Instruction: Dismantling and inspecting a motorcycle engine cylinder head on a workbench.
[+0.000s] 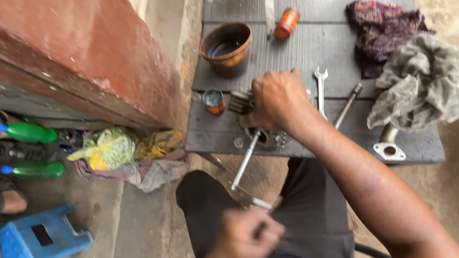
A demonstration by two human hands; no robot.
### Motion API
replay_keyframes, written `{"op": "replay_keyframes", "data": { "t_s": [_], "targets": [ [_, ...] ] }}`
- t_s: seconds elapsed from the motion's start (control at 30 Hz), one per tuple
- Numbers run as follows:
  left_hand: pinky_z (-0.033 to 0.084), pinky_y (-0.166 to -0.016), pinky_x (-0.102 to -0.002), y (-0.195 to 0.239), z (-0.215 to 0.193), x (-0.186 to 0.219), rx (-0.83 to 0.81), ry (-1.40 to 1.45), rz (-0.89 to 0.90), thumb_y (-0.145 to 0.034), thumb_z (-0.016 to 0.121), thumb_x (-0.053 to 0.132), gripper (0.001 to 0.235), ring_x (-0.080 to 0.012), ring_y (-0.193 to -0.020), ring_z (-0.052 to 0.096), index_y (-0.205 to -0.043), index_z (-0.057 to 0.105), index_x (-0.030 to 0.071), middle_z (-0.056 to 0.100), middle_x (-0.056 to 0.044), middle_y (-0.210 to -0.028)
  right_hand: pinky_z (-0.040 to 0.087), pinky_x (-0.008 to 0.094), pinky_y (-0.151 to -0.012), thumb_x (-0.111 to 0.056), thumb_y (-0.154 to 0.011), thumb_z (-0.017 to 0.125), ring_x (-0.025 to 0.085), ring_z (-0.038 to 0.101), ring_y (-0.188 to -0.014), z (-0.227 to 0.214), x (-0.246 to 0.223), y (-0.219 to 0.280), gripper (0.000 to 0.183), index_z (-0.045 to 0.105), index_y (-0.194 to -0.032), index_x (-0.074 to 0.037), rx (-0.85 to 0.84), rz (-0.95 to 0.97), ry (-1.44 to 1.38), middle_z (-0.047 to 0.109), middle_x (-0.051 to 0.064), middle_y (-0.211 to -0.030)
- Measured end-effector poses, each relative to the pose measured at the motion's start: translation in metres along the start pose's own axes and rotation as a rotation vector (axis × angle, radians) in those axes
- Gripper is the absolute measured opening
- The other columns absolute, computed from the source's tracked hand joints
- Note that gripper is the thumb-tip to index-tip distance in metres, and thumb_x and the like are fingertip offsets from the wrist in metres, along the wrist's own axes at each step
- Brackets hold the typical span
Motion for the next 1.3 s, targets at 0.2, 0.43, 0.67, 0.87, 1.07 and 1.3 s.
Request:
{"op": "replay_keyframes", "data": {
  "t_s": [0.2,0.43,0.67,0.87,1.07,1.3],
  "targets": [
    [0.058,-0.08,-0.035,0.007,-0.056,-0.136,0.371,-0.297,-0.052,-0.093,0.058,0.009,0.032,-0.0265,-0.094,0.075,-0.122,0.071,0.0,0.076,-0.016,-0.11,0.048,0.045,-0.078,-0.074,-0.07,0.077,0.031,0.067,-0.071,-0.018,-0.002,0.014,0.068,0.074,-0.078,-0.006,0.039,0.012,-0.03,0.067,0.012,-0.073],
    [0.052,-0.062,-0.032,0.004,-0.008,-0.054,-0.064,0.443,-0.11,-0.095,0.07,0.018,0.041,-0.0183,-0.072,0.069,-0.13,0.07,-0.002,0.073,-0.013,-0.084,0.047,0.046,-0.076,-0.074,-0.07,0.076,0.031,0.069,-0.072,-0.011,-0.002,0.011,0.068,0.074,-0.079,-0.006,0.035,0.011,-0.056,0.068,0.012,-0.074],
    [0.056,-0.061,-0.032,-0.003,0.0,-0.093,0.01,-0.164,-0.382,-0.087,0.07,0.014,0.034,-0.0122,-0.068,0.072,-0.119,0.067,0.005,0.077,-0.011,-0.081,0.045,0.044,-0.077,-0.069,-0.076,0.074,0.026,0.069,-0.071,-0.013,-0.002,0.007,0.061,0.074,-0.075,-0.007,-0.055,0.011,-0.031,0.068,0.007,-0.072],
    [0.055,-0.067,-0.032,0.006,-0.04,-0.089,0.279,0.505,-0.018,-0.097,0.068,0.011,0.034,-0.0188,-0.077,0.071,-0.13,0.064,0.002,0.075,-0.015,-0.091,0.044,0.044,-0.076,-0.066,-0.073,0.076,0.027,0.066,-0.068,-0.01,-0.002,0.011,0.059,0.072,-0.073,-0.008,0.01,0.004,-0.057,0.067,0.009,-0.07],
    [0.061,-0.071,-0.037,-0.002,0.007,-0.092,-0.038,-0.14,-0.395,-0.088,0.07,0.02,0.031,-0.025,-0.078,0.079,-0.118,0.07,0.009,0.08,-0.012,-0.082,0.045,0.044,-0.077,-0.066,-0.076,0.074,0.025,0.067,-0.069,-0.009,-0.002,0.004,0.059,0.073,-0.077,-0.007,-0.06,0.013,-0.033,0.067,0.007,-0.07],
    [0.058,-0.066,-0.034,-0.001,-0.076,-0.099,0.482,-0.004,-0.073,-0.093,0.056,0.009,0.029,-0.0235,-0.073,0.072,-0.115,0.073,0.003,0.077,-0.013,-0.091,0.046,0.046,-0.079,-0.068,-0.075,0.075,0.029,0.068,-0.074,-0.008,-0.002,0.01,0.061,0.073,-0.081,-0.007,-0.04,0.031,-0.057,0.067,0.011,-0.075]
  ]
}}
Point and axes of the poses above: each hand's wrist, its own y-axis away from the middle knuckle, its own z-axis out of the palm, x = y × z, the point moved 10 cm from there along -y, towards the middle knuckle
